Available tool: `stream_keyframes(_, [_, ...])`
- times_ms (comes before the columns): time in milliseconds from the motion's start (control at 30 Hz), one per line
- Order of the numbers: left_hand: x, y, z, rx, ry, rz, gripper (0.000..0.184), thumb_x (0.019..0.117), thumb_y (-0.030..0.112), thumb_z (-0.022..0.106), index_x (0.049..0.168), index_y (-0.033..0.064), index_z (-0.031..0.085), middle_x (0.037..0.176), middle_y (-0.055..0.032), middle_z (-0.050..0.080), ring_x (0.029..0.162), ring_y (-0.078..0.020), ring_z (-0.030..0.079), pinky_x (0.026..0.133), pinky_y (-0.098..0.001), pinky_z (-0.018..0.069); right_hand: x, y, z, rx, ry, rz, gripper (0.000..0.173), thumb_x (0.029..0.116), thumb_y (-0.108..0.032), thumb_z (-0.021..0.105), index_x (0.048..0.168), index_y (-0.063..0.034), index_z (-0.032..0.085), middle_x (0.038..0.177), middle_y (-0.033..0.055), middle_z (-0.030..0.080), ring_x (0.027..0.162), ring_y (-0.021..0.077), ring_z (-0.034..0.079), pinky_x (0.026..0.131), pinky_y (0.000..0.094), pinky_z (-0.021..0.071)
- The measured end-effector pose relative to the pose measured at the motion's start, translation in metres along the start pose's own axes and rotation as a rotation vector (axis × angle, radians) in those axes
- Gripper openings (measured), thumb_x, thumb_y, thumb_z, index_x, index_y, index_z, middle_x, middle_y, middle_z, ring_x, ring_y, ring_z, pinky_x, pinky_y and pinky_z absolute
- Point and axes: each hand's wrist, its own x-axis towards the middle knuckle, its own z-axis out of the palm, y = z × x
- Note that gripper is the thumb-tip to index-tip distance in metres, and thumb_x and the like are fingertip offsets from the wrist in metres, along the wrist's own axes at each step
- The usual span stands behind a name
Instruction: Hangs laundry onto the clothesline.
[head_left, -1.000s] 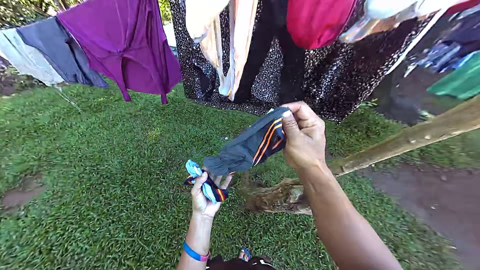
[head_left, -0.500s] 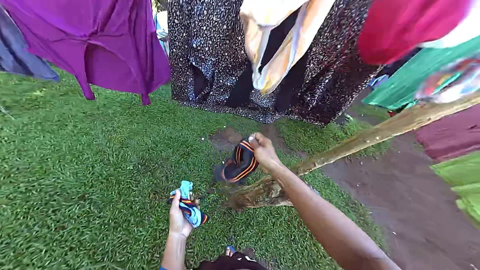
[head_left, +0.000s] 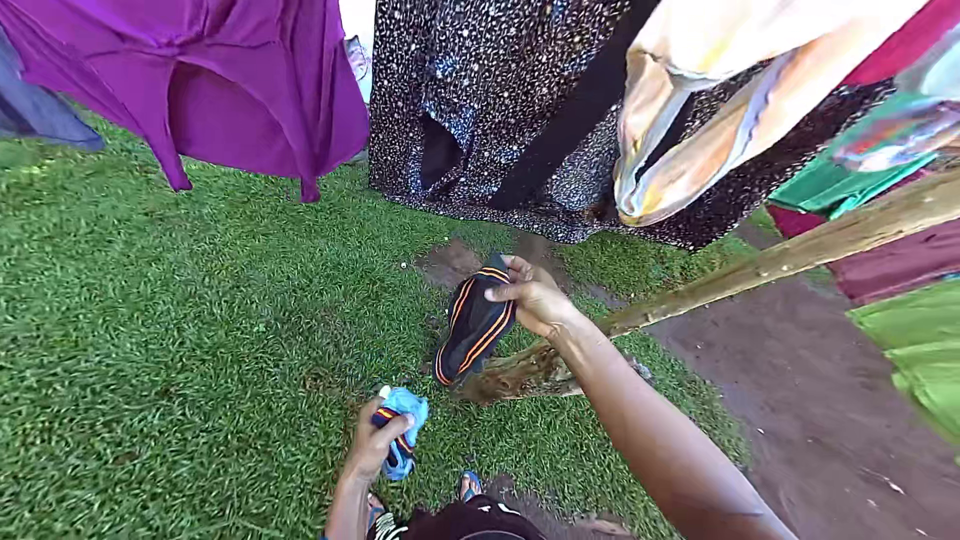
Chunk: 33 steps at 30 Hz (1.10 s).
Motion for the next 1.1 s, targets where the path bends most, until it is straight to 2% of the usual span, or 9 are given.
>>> stream_keyframes(100, [0.016, 0.016, 0.020, 0.306, -0.282, 0.219, 0.095, 0.0761, 0.041, 0.087, 0.153, 0.0100, 0.041, 0.146, -0.0103, 0.055, 0.129, -0.0211, 0.057, 0.105, -0.0427, 0.0540, -0.011, 0.003, 0.026, -0.272, 0.016, -0.048, 0.083, 0.0655, 0.016, 0.073, 0.141, -0.0062, 0.047, 0.117, 0.0152, 0.068, 0.099, 0.0259, 0.070, 0.082, 0.0444, 0.0621])
stream_keyframes(200, [0.039, 0.009, 0.037, 0.729, -0.340, 0.084, 0.117, 0.0700, 0.048, 0.090, 0.163, 0.0179, 0.025, 0.161, -0.0105, 0.039, 0.143, -0.0240, 0.045, 0.112, -0.0492, 0.0480, -0.016, 0.001, 0.044, -0.562, 0.149, -0.137, 0.075, 0.0764, 0.000, 0.079, 0.142, -0.0104, 0.045, 0.104, 0.0136, 0.070, 0.086, 0.0271, 0.071, 0.074, 0.0485, 0.0620])
stream_keyframes(333, [0.071, 0.004, 0.016, 1.250, -0.425, -0.212, 0.077, 0.0788, 0.039, 0.082, 0.146, 0.0179, 0.050, 0.152, -0.0083, 0.049, 0.114, -0.0317, 0.067, 0.090, -0.0578, 0.0573, -0.007, -0.002, 0.032, -1.080, 0.410, -0.330, 0.037, 0.0945, -0.014, 0.066, 0.129, -0.0064, 0.058, 0.091, 0.0148, 0.070, 0.074, 0.0325, 0.068, 0.064, 0.0568, 0.0567])
stream_keyframes(467, [0.099, 0.077, -0.016, 1.476, -0.544, -0.074, 0.053, 0.0824, 0.028, 0.078, 0.131, 0.0141, 0.061, 0.142, -0.0095, 0.057, 0.109, -0.0343, 0.068, 0.086, -0.0596, 0.0576, 0.000, 0.019, -0.012, -1.420, 0.492, -0.228, 0.019, 0.0982, -0.020, 0.062, 0.113, -0.0116, 0.069, 0.119, 0.0221, 0.064, 0.092, 0.0457, 0.067, 0.067, 0.0672, 0.0534])
stream_keyframes(533, [0.118, 0.121, -0.030, 1.533, -0.637, 0.046, 0.046, 0.0844, 0.026, 0.077, 0.128, 0.0166, 0.065, 0.133, -0.0082, 0.064, 0.111, -0.0340, 0.067, 0.087, -0.0622, 0.0562, -0.005, 0.029, -0.039, -1.396, 0.442, -0.055, 0.015, 0.0939, -0.023, 0.069, 0.106, -0.0148, 0.072, 0.126, 0.0240, 0.059, 0.092, 0.0486, 0.065, 0.066, 0.0716, 0.0522])
stream_keyframes(700, [0.147, 0.213, -0.033, 1.607, -0.762, 0.177, 0.033, 0.0932, 0.034, 0.074, 0.124, 0.0231, 0.070, 0.121, -0.0008, 0.070, 0.108, -0.0231, 0.068, 0.092, -0.0555, 0.0553, -0.011, 0.039, -0.050, -1.005, 0.420, 0.007, 0.016, 0.0987, -0.023, 0.066, 0.109, -0.0123, 0.072, 0.085, 0.0139, 0.073, 0.060, 0.0301, 0.068, 0.058, 0.0558, 0.0582])
stream_keyframes(833, [0.140, 0.258, -0.021, 1.632, -0.789, 0.253, 0.023, 0.0944, 0.042, 0.071, 0.111, 0.0259, 0.073, 0.104, 0.0052, 0.073, 0.095, -0.0136, 0.069, 0.085, -0.0481, 0.0578, -0.027, 0.032, -0.030, -0.741, 0.399, 0.031, 0.022, 0.1020, -0.014, 0.059, 0.121, -0.0116, 0.068, 0.104, 0.0149, 0.073, 0.065, 0.0272, 0.073, 0.063, 0.0496, 0.0648])
stream_keyframes(967, [0.118, 0.281, -0.009, 1.544, -0.834, 0.289, 0.015, 0.0951, 0.039, 0.069, 0.099, 0.0249, 0.073, 0.093, 0.0092, 0.071, 0.083, -0.0059, 0.067, 0.076, -0.0380, 0.0577, -0.047, 0.022, -0.027, -0.624, 0.382, 0.012, 0.023, 0.1033, -0.009, 0.053, 0.121, -0.0096, 0.069, 0.097, 0.0147, 0.074, 0.063, 0.0232, 0.072, 0.061, 0.0428, 0.0640])
stream_keyframes(1100, [0.091, 0.292, 0.008, 1.506, -0.882, 0.281, 0.018, 0.0954, 0.032, 0.068, 0.102, 0.0168, 0.075, 0.110, 0.0046, 0.071, 0.099, -0.0088, 0.067, 0.089, -0.0394, 0.0558, -0.071, 0.020, -0.040, -0.431, 0.373, -0.031, 0.027, 0.1053, -0.006, 0.047, 0.122, -0.0078, 0.068, 0.098, 0.0155, 0.073, 0.066, 0.0237, 0.072, 0.062, 0.0427, 0.0637])
